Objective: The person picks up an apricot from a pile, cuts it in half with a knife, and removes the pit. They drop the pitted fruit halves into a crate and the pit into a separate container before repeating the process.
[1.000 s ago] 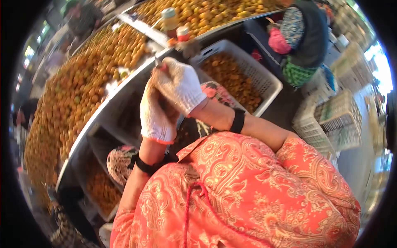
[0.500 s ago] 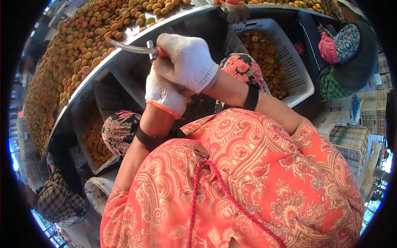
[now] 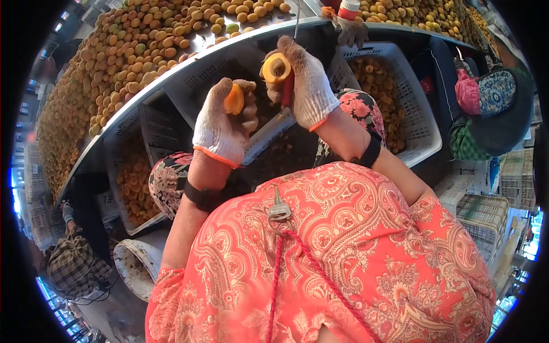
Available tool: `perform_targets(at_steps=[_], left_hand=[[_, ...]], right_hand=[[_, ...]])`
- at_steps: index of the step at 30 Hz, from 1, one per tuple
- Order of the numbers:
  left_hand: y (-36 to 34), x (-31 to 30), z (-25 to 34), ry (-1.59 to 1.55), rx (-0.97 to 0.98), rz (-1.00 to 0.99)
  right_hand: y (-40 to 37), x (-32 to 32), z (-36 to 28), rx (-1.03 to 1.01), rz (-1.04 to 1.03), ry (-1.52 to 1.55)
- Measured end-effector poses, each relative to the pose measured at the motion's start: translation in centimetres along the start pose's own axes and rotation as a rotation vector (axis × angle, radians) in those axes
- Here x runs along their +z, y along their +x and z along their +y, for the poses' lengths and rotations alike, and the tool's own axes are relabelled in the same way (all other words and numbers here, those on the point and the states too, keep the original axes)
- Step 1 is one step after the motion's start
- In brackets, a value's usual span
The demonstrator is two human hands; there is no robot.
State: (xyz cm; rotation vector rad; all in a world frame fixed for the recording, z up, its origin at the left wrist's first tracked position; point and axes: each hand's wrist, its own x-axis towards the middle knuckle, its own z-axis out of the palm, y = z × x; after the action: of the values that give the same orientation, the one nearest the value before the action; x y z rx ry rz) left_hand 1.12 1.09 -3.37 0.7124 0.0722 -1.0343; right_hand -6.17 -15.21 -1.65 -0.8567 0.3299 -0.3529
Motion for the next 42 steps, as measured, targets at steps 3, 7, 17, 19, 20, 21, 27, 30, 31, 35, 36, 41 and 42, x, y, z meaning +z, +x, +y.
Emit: perform_targets(at_steps=[3, 7, 17, 19, 20, 21, 27, 30, 31, 35, 36, 41, 42], left_hand=[[0.0, -0.4, 0.4, 0.081, 0.023, -0.024], [-0.5, 1.1, 0.2, 0.174, 0.010, 0.021], [-1.3, 0.3, 0.2, 0.040, -0.154, -0.052], [-1.2, -0.3, -0.5, 0.322, 0.067, -0.223], [-1.1, -0.2, -0.6, 0.321, 0.067, -0.218], [-0.7, -0.1, -0.7, 0.310, 0.075, -0.144], [-0.5, 0.4, 0.2, 0.075, 0.054, 0.063], [-0.5, 0.2, 0.9, -0.042, -0.015, 0.091], [-0.8, 0.3, 0.8, 0.005, 0.020, 0.127], [-2.2, 0.7, 0.3, 0.160, 0.189, 0.004], [-2.4, 0.7, 0.4, 0.166, 0.192, -0.003], [-3.1, 1.7, 0.5, 0.241, 0.187, -0.059], [-3.1, 1.7, 0.5, 0.279, 0.172, -0.073]], right_hand=[[-0.2, 0.7, 0.3, -0.044, 0.005, -0.061], [-0.5, 1.2, -0.1, -0.035, 0.001, -0.179], [0.6, 1.5, 1.8, -0.148, -0.076, -0.585], [0.9, 1.0, 2.5, -0.524, -0.063, -0.997], [1.1, 0.9, 2.8, -0.520, -0.066, -0.995], [1.3, 0.8, 3.1, -0.611, -0.018, -1.045], [-0.7, 1.5, 1.3, -0.692, -0.063, -0.932], [-1.8, 1.2, 1.0, -0.676, -0.193, -0.925], [-2.1, 1.1, 0.8, -0.516, -0.196, -0.723], [-1.9, 0.6, -1.7, -0.464, -0.155, -0.800], [-1.7, 0.4, -2.2, -0.631, -0.166, -1.082], [-3.5, 2.9, -3.7, -0.589, -0.064, -0.502], [-3.8, 3.3, -4.0, -0.591, -0.063, -0.500]])
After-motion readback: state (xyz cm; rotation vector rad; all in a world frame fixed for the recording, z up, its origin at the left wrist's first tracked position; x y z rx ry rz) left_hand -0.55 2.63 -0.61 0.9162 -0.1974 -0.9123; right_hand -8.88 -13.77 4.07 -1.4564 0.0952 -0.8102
